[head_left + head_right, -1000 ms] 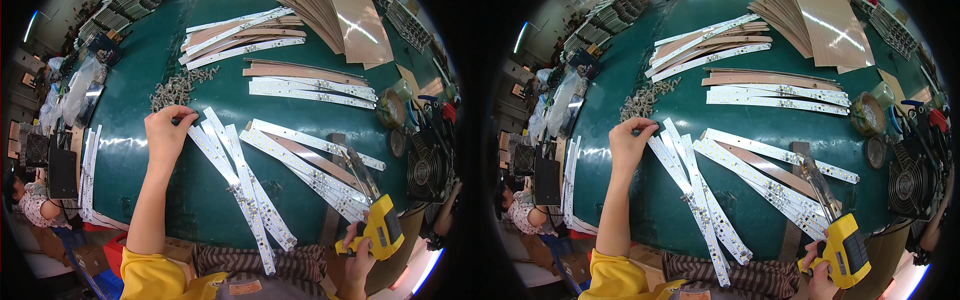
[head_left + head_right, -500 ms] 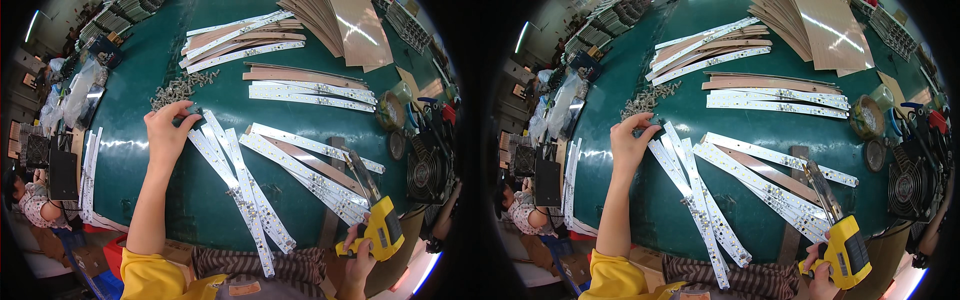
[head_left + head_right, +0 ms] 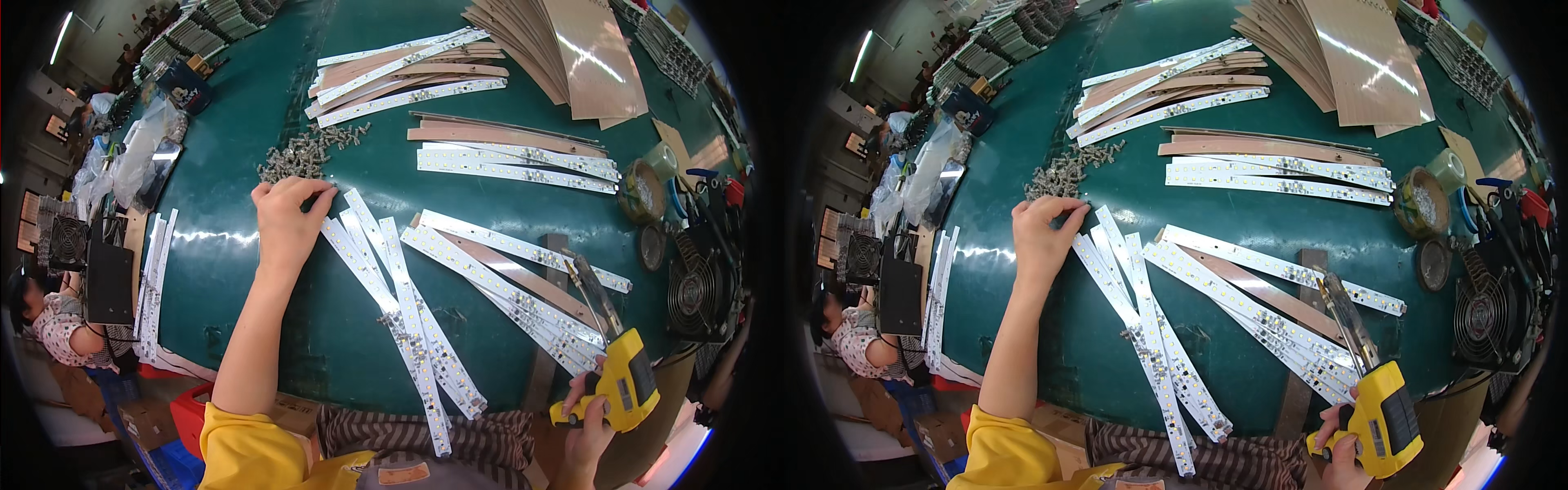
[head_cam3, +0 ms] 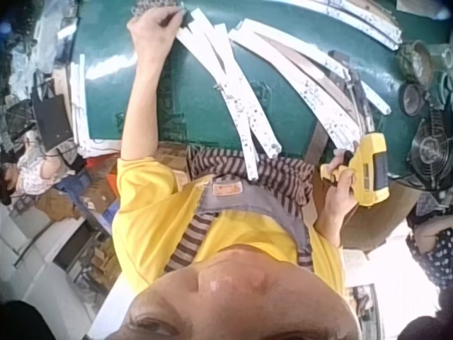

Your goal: The person places small electronic components onto LED strips by hand and solders them using a soldering gun, periodically collecting and arranging the strips on the table.

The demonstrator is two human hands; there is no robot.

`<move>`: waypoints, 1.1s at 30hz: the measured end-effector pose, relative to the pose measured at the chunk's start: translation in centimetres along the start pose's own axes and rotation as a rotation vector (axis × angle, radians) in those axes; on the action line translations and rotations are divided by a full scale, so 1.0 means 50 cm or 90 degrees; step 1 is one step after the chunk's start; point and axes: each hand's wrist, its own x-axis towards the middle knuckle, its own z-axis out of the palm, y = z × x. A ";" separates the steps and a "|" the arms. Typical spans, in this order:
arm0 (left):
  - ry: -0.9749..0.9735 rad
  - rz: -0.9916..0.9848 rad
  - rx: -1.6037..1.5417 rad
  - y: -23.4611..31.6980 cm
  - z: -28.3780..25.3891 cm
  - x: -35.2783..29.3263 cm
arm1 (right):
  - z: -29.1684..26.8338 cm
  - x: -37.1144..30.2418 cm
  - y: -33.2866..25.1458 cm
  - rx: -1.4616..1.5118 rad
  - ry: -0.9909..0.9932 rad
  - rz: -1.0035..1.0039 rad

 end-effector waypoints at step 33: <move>-0.035 0.163 0.086 -0.013 -0.028 0.009 | -0.038 -0.010 0.003 0.106 -0.072 0.069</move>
